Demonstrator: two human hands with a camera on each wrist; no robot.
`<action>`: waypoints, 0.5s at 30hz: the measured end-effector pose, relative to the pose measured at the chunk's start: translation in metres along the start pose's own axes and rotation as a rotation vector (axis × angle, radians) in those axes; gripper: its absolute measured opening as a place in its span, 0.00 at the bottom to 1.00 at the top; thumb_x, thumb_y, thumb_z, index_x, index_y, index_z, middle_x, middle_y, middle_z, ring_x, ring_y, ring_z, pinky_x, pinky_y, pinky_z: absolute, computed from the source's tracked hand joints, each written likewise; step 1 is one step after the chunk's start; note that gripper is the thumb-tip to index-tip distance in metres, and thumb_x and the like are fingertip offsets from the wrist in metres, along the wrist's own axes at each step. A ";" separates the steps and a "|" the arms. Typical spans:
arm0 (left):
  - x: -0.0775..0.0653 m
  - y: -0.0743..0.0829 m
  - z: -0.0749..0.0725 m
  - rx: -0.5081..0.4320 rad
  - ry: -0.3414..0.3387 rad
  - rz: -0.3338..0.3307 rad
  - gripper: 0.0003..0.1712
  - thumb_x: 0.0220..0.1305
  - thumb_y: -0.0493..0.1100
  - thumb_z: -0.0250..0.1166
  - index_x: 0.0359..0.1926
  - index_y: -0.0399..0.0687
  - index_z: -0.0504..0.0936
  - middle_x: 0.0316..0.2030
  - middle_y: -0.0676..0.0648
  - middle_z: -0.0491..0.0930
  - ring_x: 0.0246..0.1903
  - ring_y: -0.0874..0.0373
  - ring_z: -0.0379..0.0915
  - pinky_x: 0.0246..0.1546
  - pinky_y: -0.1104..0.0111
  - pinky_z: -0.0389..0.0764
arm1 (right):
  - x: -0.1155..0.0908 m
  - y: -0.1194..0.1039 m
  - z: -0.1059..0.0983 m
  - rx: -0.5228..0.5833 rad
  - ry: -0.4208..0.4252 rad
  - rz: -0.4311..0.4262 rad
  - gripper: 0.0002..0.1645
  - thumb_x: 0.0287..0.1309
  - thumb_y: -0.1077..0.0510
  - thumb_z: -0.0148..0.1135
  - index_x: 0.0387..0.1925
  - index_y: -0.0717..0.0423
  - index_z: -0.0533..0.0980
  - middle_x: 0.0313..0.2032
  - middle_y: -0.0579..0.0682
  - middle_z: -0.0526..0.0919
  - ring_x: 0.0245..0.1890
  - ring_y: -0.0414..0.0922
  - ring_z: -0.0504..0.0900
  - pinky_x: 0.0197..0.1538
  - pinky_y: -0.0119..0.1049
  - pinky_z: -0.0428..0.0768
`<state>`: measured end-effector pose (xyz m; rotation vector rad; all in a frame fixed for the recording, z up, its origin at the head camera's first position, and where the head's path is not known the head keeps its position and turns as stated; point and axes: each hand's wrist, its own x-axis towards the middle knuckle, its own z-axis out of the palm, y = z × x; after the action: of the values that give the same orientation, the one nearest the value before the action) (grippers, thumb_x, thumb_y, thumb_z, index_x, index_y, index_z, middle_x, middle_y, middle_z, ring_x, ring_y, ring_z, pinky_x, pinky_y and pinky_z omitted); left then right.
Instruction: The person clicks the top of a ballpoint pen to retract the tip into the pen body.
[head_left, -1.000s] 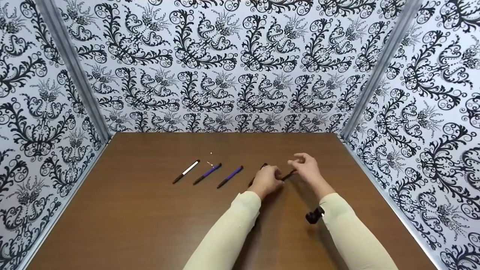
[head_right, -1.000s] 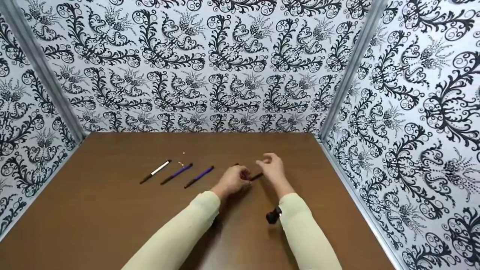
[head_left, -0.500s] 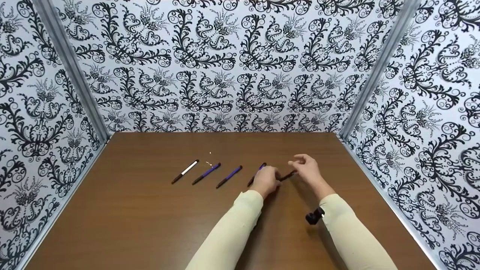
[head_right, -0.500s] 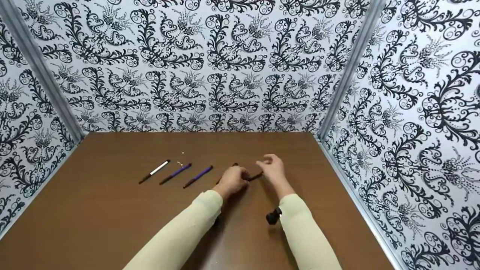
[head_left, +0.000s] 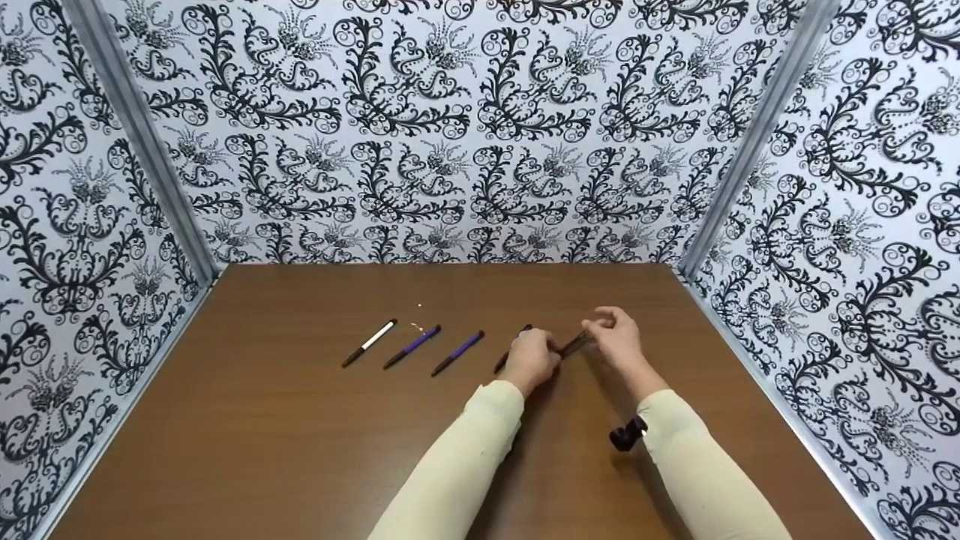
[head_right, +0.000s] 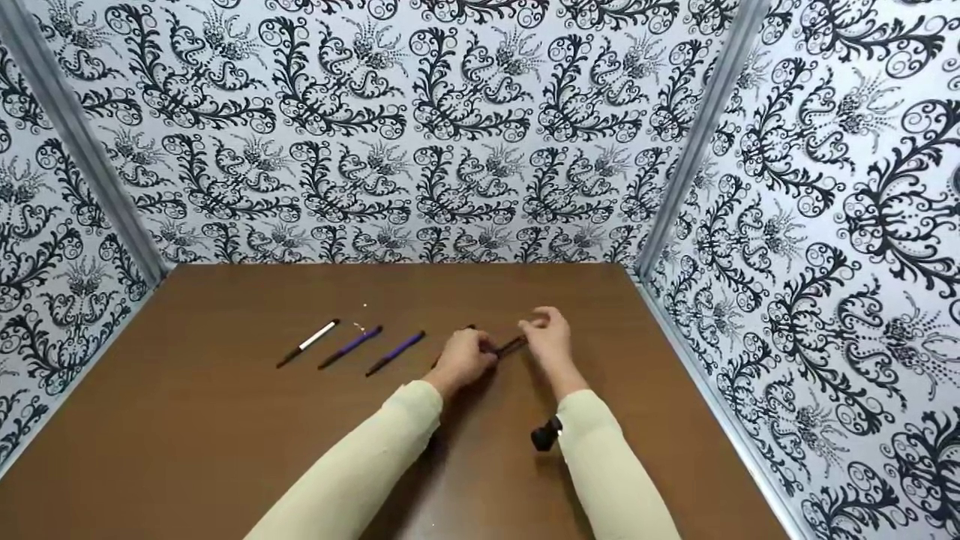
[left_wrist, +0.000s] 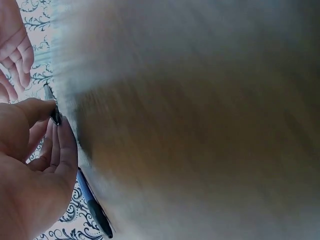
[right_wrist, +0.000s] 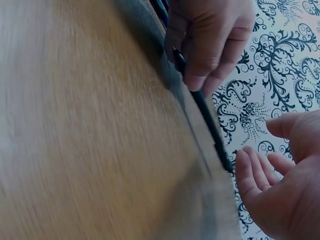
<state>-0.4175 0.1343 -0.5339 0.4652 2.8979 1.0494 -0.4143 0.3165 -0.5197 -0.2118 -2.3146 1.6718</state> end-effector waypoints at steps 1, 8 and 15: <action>0.000 0.000 0.000 -0.023 0.009 0.001 0.09 0.75 0.40 0.73 0.51 0.54 0.95 0.47 0.54 0.91 0.53 0.52 0.87 0.56 0.59 0.87 | 0.000 0.000 0.001 0.009 0.018 0.000 0.23 0.71 0.65 0.71 0.63 0.70 0.77 0.38 0.52 0.85 0.32 0.47 0.86 0.32 0.35 0.85; 0.003 0.002 0.000 -0.183 0.084 0.038 0.09 0.73 0.38 0.72 0.47 0.55 0.96 0.42 0.57 0.92 0.46 0.59 0.87 0.51 0.63 0.87 | 0.002 0.002 0.009 0.082 0.114 0.013 0.26 0.74 0.62 0.70 0.67 0.68 0.74 0.42 0.54 0.84 0.38 0.48 0.85 0.39 0.34 0.87; 0.001 0.007 -0.002 -0.265 0.139 0.062 0.07 0.73 0.37 0.73 0.45 0.52 0.95 0.38 0.58 0.91 0.38 0.65 0.84 0.44 0.67 0.87 | 0.004 -0.001 0.016 0.256 0.156 0.080 0.31 0.76 0.60 0.69 0.72 0.67 0.70 0.49 0.57 0.82 0.45 0.51 0.87 0.46 0.37 0.88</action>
<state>-0.4169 0.1379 -0.5278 0.4893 2.8123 1.5059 -0.4229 0.3033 -0.5231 -0.3707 -1.9815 1.8968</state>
